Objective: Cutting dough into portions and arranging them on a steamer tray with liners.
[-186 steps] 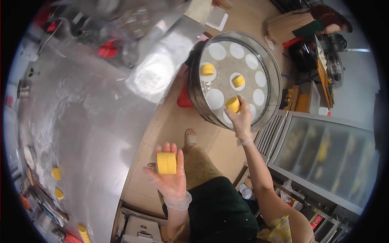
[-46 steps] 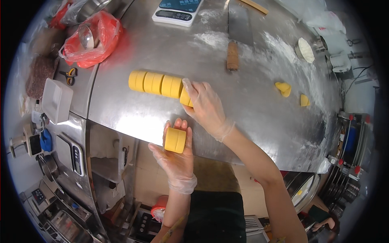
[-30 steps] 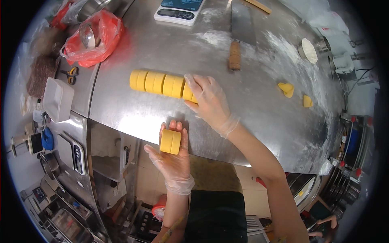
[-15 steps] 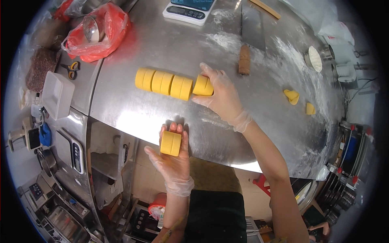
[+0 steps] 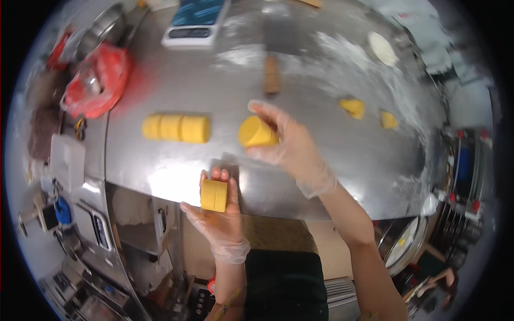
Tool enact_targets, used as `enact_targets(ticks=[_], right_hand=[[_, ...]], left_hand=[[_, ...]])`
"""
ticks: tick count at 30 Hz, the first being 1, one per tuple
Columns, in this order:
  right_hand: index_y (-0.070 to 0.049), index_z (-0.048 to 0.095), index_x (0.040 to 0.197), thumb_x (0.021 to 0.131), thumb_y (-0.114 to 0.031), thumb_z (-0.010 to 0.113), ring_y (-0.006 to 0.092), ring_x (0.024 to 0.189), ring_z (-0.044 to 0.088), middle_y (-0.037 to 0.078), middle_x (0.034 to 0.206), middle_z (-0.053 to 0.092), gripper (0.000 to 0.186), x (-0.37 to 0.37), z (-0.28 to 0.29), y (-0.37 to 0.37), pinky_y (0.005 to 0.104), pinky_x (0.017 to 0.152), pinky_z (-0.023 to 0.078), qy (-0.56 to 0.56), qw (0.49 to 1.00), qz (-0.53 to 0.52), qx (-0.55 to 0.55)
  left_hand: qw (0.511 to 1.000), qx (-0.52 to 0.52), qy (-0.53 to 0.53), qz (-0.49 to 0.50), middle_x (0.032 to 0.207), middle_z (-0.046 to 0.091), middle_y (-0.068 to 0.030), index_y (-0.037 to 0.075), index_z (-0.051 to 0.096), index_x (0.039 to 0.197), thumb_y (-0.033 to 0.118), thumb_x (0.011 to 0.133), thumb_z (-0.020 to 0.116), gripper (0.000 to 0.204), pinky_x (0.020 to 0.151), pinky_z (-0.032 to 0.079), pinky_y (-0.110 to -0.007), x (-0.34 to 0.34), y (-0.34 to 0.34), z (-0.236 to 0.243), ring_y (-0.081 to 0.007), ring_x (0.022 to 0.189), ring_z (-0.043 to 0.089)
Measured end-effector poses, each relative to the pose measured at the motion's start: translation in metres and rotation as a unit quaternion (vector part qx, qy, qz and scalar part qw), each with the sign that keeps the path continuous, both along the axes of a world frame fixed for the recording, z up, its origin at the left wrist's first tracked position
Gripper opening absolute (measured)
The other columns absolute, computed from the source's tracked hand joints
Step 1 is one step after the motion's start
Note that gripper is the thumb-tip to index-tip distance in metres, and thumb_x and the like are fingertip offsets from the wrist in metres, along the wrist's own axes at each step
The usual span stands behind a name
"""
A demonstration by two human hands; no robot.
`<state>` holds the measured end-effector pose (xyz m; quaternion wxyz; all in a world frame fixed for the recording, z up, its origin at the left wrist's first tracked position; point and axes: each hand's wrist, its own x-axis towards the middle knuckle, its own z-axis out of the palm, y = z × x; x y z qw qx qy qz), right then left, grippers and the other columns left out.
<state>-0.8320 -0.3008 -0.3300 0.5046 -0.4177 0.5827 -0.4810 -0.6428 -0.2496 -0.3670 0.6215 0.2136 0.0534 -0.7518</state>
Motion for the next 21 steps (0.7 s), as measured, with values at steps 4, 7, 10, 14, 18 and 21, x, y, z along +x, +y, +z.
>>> enact_targets(ticks=[4, 7, 10, 14, 18, 21], right_hand=[[-0.004, 0.041, 0.142, 0.070, -0.004, 0.082, 0.0172, 0.124, 0.050, 0.008, 0.134, 0.052, 0.083, -0.052, 0.037, 0.106, 0.0305, 0.106, 0.039, 0.008, 0.997, -0.064, 0.039], [-0.006, 0.042, 0.143, 0.070, -0.008, 0.084, 0.0170, 0.119, 0.052, 0.008, 0.128, 0.054, 0.084, -0.097, 0.054, 0.210, 0.0310, 0.105, 0.040, 0.053, 0.981, -0.173, 0.072], [-0.005, 0.044, 0.140, 0.070, -0.011, 0.083, 0.0217, 0.117, 0.055, 0.012, 0.127, 0.055, 0.080, -0.145, 0.047, 0.335, 0.0321, 0.103, 0.043, 0.158, 0.937, -0.304, 0.065], [-0.002, 0.048, 0.136, 0.070, -0.007, 0.082, 0.0227, 0.118, 0.055, 0.014, 0.130, 0.055, 0.075, -0.191, 0.022, 0.516, 0.0334, 0.103, 0.044, 0.154, 0.830, -0.526, 0.098], [-0.001, 0.049, 0.135, 0.068, -0.005, 0.082, 0.0239, 0.112, 0.059, 0.013, 0.122, 0.059, 0.075, -0.238, -0.027, 0.674, 0.0337, 0.100, 0.046, 0.280, 0.713, -0.624, 0.157], [-0.002, 0.048, 0.136, 0.068, -0.002, 0.081, 0.0242, 0.112, 0.059, 0.013, 0.119, 0.059, 0.076, -0.275, -0.041, 0.755, 0.0336, 0.099, 0.046, 0.313, 0.684, -0.626, 0.207]], left_hand=[[0.996, -0.052, 0.013, -0.076, 0.134, 0.048, -0.0238, -0.006, 0.040, 0.136, 0.049, 0.094, 0.054, 0.071, 0.111, 0.040, -0.048, -0.049, 0.022, 0.008, -0.0355, 0.124, 0.049], [0.981, -0.089, 0.022, -0.172, 0.143, 0.042, -0.0234, -0.006, 0.037, 0.139, 0.048, 0.097, 0.050, 0.070, 0.116, 0.032, -0.047, -0.084, 0.057, 0.012, -0.0340, 0.131, 0.044], [0.953, -0.086, 0.080, -0.280, 0.148, 0.037, -0.0226, -0.004, 0.034, 0.143, 0.047, 0.097, 0.051, 0.071, 0.118, 0.028, -0.046, -0.145, 0.110, 0.012, -0.0334, 0.136, 0.039], [0.893, -0.054, 0.109, -0.434, 0.148, 0.038, -0.0227, -0.002, 0.035, 0.144, 0.050, 0.096, 0.052, 0.072, 0.116, 0.031, -0.049, -0.233, 0.215, 0.006, -0.0352, 0.134, 0.041], [0.835, 0.024, 0.080, -0.543, 0.143, 0.044, -0.0215, 0.000, 0.038, 0.142, 0.056, 0.095, 0.049, 0.074, 0.112, 0.035, -0.051, -0.311, 0.335, 0.003, -0.0354, 0.128, 0.047], [0.785, 0.085, 0.069, -0.610, 0.142, 0.045, -0.0212, 0.001, 0.039, 0.142, 0.060, 0.095, 0.046, 0.075, 0.111, 0.036, -0.051, -0.362, 0.415, -0.014, -0.0350, 0.128, 0.047]])
